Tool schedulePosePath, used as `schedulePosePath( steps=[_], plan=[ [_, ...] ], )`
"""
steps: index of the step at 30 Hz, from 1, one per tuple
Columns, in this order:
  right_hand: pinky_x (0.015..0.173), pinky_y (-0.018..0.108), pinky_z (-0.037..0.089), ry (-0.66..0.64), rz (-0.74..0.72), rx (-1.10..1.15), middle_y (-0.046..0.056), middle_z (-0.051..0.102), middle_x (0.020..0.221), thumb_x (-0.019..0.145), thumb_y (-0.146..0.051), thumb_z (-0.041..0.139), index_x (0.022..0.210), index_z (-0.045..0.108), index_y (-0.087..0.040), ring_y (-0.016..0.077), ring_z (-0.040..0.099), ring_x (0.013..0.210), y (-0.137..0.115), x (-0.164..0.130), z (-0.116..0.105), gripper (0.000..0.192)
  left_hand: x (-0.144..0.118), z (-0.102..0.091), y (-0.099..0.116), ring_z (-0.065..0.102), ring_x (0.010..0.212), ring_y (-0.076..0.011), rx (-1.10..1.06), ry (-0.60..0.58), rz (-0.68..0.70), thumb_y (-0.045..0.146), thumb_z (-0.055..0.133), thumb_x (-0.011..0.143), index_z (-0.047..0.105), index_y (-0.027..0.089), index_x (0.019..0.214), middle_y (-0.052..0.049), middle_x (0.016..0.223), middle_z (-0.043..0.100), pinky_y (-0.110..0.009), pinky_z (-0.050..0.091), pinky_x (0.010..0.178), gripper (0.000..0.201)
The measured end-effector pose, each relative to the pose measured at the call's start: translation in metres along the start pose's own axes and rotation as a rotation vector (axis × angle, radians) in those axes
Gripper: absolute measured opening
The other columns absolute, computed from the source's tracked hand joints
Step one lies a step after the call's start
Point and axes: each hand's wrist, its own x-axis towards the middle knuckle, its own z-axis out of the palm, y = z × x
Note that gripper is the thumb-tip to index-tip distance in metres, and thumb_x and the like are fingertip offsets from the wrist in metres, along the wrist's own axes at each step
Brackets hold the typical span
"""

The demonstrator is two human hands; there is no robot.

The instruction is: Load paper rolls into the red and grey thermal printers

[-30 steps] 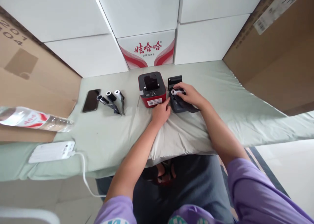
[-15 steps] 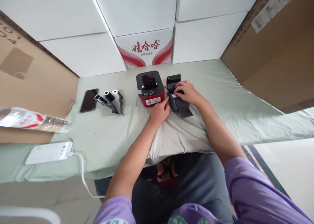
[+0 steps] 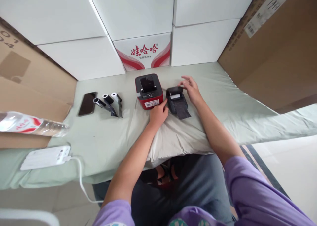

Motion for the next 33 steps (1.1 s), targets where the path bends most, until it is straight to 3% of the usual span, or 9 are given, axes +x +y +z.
schedulePosePath(
  steps=[2,5,14,19,24,33],
  plan=[
    [0.104,0.043,0.053,-0.021,-0.006,0.050,0.013,0.072,0.115,0.090,-0.048,0.056,0.125,0.060,-0.022,0.0245,0.068,0.115,0.003,0.001,-0.002,0.044,0.000,0.000,0.000,0.072,0.089,-0.0221,0.004,-0.005,0.005,0.027,0.048,0.099,0.056,0.033,0.151,-0.006,0.100,0.079,-0.031,0.052,0.084,0.054],
    [0.109,0.048,0.051,-0.116,0.002,0.117,0.012,0.072,0.119,0.077,-0.040,0.072,0.113,0.068,-0.022,0.0282,0.066,0.119,0.009,0.002,-0.004,0.040,0.000,0.000,-0.001,0.072,0.091,-0.0223,0.009,-0.004,0.003,0.027,0.049,0.099,0.056,0.033,0.151,-0.006,0.101,0.078,-0.031,0.052,0.084,0.053],
    [0.123,0.054,0.037,-0.349,0.176,0.254,0.010,0.066,0.142,0.079,-0.035,0.074,0.132,0.064,-0.025,0.0286,0.059,0.134,0.009,-0.004,-0.015,0.054,-0.001,-0.002,0.000,0.071,0.092,-0.0210,-0.050,-0.014,0.028,0.025,0.051,0.099,0.052,0.029,0.155,-0.006,0.102,0.078,-0.029,0.050,0.083,0.056],
    [0.121,0.054,0.040,-0.397,0.162,0.280,0.009,0.066,0.141,0.078,-0.039,0.077,0.132,0.066,-0.024,0.0303,0.060,0.132,0.010,-0.005,-0.015,0.057,0.000,0.000,-0.002,0.069,0.089,-0.0191,-0.084,-0.014,0.060,0.022,0.049,0.098,0.040,0.026,0.162,-0.006,0.103,0.077,-0.028,0.048,0.081,0.065],
    [0.118,0.056,0.043,-0.431,0.116,0.264,0.008,0.070,0.133,0.076,-0.041,0.080,0.128,0.067,-0.025,0.0307,0.062,0.127,0.015,-0.002,-0.014,0.056,-0.002,0.000,-0.001,0.068,0.083,-0.0189,-0.042,-0.025,0.100,0.021,0.048,0.099,0.030,0.031,0.165,-0.004,0.099,0.076,-0.026,0.048,0.077,0.070],
    [0.114,0.054,0.045,-0.399,0.090,0.226,0.008,0.072,0.126,0.078,-0.045,0.077,0.124,0.068,-0.023,0.0293,0.064,0.119,0.014,-0.006,-0.011,0.052,-0.003,-0.001,-0.002,0.068,0.083,-0.0168,-0.024,-0.051,0.170,0.023,0.048,0.101,0.032,0.034,0.164,-0.004,0.100,0.076,-0.024,0.046,0.075,0.066]
  ],
)
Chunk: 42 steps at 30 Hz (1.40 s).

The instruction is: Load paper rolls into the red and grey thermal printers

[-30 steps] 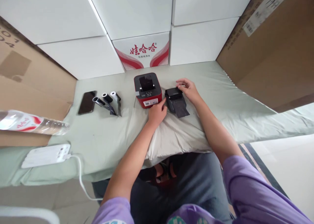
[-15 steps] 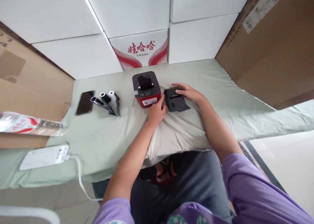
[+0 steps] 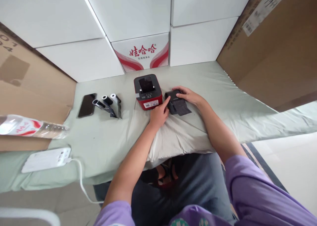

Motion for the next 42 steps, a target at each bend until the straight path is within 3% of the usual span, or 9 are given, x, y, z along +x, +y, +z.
schedulePosePath(
  steps=[5,10,19,42],
  plan=[
    [0.114,0.051,0.044,0.088,-0.023,0.010,0.008,0.073,0.122,0.077,-0.043,0.075,0.116,0.070,-0.022,0.0281,0.065,0.117,0.002,-0.001,0.006,0.045,0.003,0.000,0.001,0.069,0.085,-0.0185,-0.027,0.001,-0.078,0.024,0.050,0.100,0.027,0.027,0.166,-0.005,0.101,0.077,-0.027,0.048,0.078,0.070],
    [0.110,0.050,0.047,0.170,-0.034,0.004,0.007,0.075,0.114,0.076,-0.046,0.072,0.109,0.071,-0.022,0.0278,0.067,0.111,0.006,0.001,0.010,0.040,0.005,0.002,0.001,0.072,0.095,-0.0218,0.011,0.002,-0.115,0.027,0.052,0.101,0.039,0.026,0.162,-0.007,0.105,0.078,-0.029,0.050,0.084,0.063],
    [0.104,0.046,0.049,0.292,-0.089,-0.056,0.006,0.074,0.105,0.081,-0.049,0.065,0.100,0.070,-0.023,0.0262,0.067,0.103,0.005,0.000,0.021,0.032,0.005,0.003,0.000,0.074,0.096,-0.0243,0.037,-0.002,-0.118,0.030,0.050,0.101,0.045,0.027,0.159,-0.008,0.102,0.079,-0.032,0.052,0.086,0.058],
    [0.103,0.045,0.048,0.310,-0.093,-0.074,0.005,0.075,0.104,0.082,-0.050,0.063,0.099,0.069,-0.023,0.0256,0.066,0.102,0.004,0.000,0.022,0.032,0.005,0.003,0.001,0.073,0.095,-0.0237,0.046,-0.002,-0.118,0.029,0.051,0.101,0.047,0.028,0.158,-0.008,0.102,0.079,-0.032,0.052,0.085,0.057]
  ],
)
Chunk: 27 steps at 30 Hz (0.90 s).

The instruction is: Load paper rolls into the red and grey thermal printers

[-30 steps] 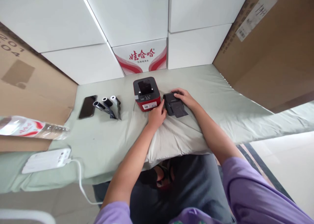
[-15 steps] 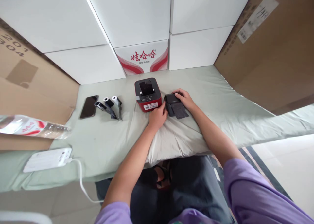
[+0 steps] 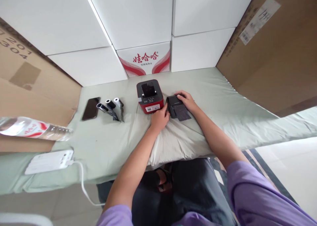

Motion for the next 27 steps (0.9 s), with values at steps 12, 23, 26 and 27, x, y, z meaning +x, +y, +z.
schedulePosePath(
  steps=[12,23,26,27],
  plan=[
    [0.103,0.046,0.048,-0.002,0.002,0.002,0.005,0.074,0.103,0.082,-0.051,0.063,0.098,0.069,-0.024,0.0255,0.066,0.101,0.0017,0.0007,-0.0001,0.033,0.0001,0.0002,-0.0003,0.073,0.097,-0.0240,-0.008,-0.001,0.000,0.029,0.051,0.101,0.046,0.028,0.158,-0.008,0.103,0.079,-0.032,0.052,0.087,0.058],
    [0.103,0.046,0.049,0.008,-0.004,-0.002,0.005,0.074,0.101,0.081,-0.052,0.064,0.097,0.070,-0.023,0.0259,0.066,0.101,0.0041,0.0021,0.0004,0.033,-0.0001,-0.0001,0.0008,0.073,0.098,-0.0241,-0.003,-0.001,-0.003,0.028,0.051,0.101,0.046,0.028,0.158,-0.009,0.105,0.079,-0.032,0.052,0.088,0.057],
    [0.103,0.046,0.049,0.004,0.000,0.000,0.005,0.074,0.101,0.081,-0.052,0.064,0.097,0.069,-0.024,0.0261,0.066,0.100,0.0044,0.0023,0.0005,0.033,0.0000,0.0000,0.0006,0.073,0.097,-0.0243,-0.003,-0.001,-0.004,0.028,0.051,0.101,0.047,0.027,0.158,-0.009,0.105,0.079,-0.032,0.052,0.088,0.057],
    [0.103,0.046,0.048,0.002,0.001,-0.003,0.005,0.074,0.101,0.081,-0.052,0.064,0.097,0.069,-0.024,0.0261,0.066,0.101,0.0042,0.0023,0.0005,0.033,-0.0001,-0.0002,0.0007,0.073,0.097,-0.0243,-0.005,-0.002,-0.005,0.028,0.051,0.101,0.047,0.027,0.158,-0.009,0.105,0.079,-0.032,0.052,0.088,0.057]
  ],
)
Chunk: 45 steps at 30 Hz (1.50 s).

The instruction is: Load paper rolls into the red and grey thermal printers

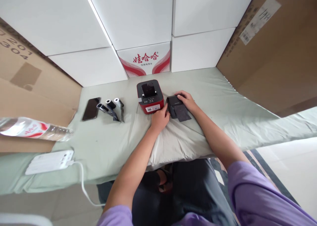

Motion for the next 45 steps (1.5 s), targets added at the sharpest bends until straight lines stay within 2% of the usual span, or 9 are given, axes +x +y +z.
schedulePosePath(
  steps=[14,20,24,28,34,36,38,42,45],
  plan=[
    [0.102,0.044,0.048,-0.017,-0.001,0.002,0.006,0.073,0.103,0.084,-0.051,0.063,0.098,0.069,-0.023,0.0254,0.066,0.101,-0.003,-0.002,-0.001,0.032,-0.001,-0.001,0.001,0.073,0.097,-0.0246,-0.004,0.004,-0.004,0.028,0.052,0.100,0.047,0.028,0.158,-0.009,0.102,0.079,-0.032,0.052,0.086,0.058],
    [0.099,0.044,0.048,-0.018,-0.022,0.006,0.006,0.073,0.101,0.085,-0.049,0.063,0.099,0.069,-0.023,0.0255,0.066,0.098,0.002,0.000,-0.002,0.031,-0.010,0.004,-0.002,0.073,0.087,-0.0218,-0.130,0.109,0.032,0.021,0.052,0.097,0.056,0.021,0.149,-0.007,0.098,0.078,-0.031,0.051,0.081,0.052],
    [0.097,0.044,0.049,-0.018,-0.028,0.016,0.005,0.074,0.099,0.084,-0.049,0.063,0.098,0.069,-0.023,0.0253,0.066,0.095,0.006,0.002,-0.002,0.030,-0.033,0.000,0.001,0.069,0.073,-0.0168,-0.242,0.185,0.110,0.019,0.049,0.097,0.063,0.018,0.128,-0.003,0.088,0.076,-0.028,0.048,0.071,0.034],
    [0.097,0.044,0.049,-0.012,-0.042,0.019,0.005,0.073,0.098,0.083,-0.048,0.063,0.097,0.069,-0.023,0.0254,0.065,0.094,0.007,0.002,-0.002,0.030,-0.073,-0.006,0.003,0.065,0.062,-0.0135,-0.238,0.167,0.254,0.022,0.048,0.098,0.061,0.020,0.117,0.001,0.077,0.073,-0.026,0.044,0.062,0.023],
    [0.099,0.045,0.049,-0.029,-0.042,0.024,0.005,0.073,0.101,0.085,-0.049,0.062,0.098,0.069,-0.024,0.0261,0.065,0.098,0.008,0.002,-0.002,0.030,-0.136,-0.002,-0.017,0.065,0.059,-0.0140,-0.122,0.116,0.507,0.018,0.048,0.097,0.064,0.020,0.108,0.000,0.071,0.071,-0.026,0.044,0.059,0.020],
    [0.098,0.045,0.049,-0.026,-0.040,0.021,0.005,0.073,0.099,0.085,-0.049,0.062,0.098,0.069,-0.023,0.0259,0.065,0.096,0.009,0.003,-0.002,0.030,-0.141,-0.002,-0.022,0.064,0.059,-0.0140,-0.169,0.087,0.446,0.018,0.050,0.094,0.066,0.021,0.105,0.000,0.069,0.070,-0.026,0.044,0.059,0.019],
    [0.097,0.045,0.049,-0.021,-0.040,0.017,0.005,0.073,0.098,0.084,-0.049,0.063,0.097,0.069,-0.023,0.0257,0.065,0.095,0.011,0.004,-0.002,0.030,-0.131,-0.007,-0.020,0.061,0.058,-0.0128,-0.367,0.063,0.265,0.020,0.054,0.090,0.066,0.022,0.104,0.001,0.067,0.067,-0.025,0.043,0.059,0.018],
    [0.097,0.045,0.049,-0.014,-0.040,0.005,0.005,0.072,0.099,0.084,-0.050,0.064,0.097,0.070,-0.024,0.0262,0.064,0.096,0.013,0.006,-0.002,0.030,-0.070,-0.025,0.001,0.051,0.050,-0.0091,-1.167,0.102,-0.323,0.024,0.056,0.082,0.060,0.021,0.105,0.003,0.070,0.062,-0.021,0.031,0.046,0.023],
    [0.098,0.046,0.049,-0.014,-0.047,-0.002,0.005,0.073,0.100,0.084,-0.050,0.064,0.096,0.069,-0.024,0.0265,0.064,0.097,0.013,0.006,-0.002,0.029,-0.024,-0.026,0.017,0.050,0.050,-0.0076,-1.447,0.255,-0.530,0.021,0.057,0.078,0.059,0.019,0.095,0.001,0.076,0.064,-0.020,0.027,0.044,0.017]
  ],
)
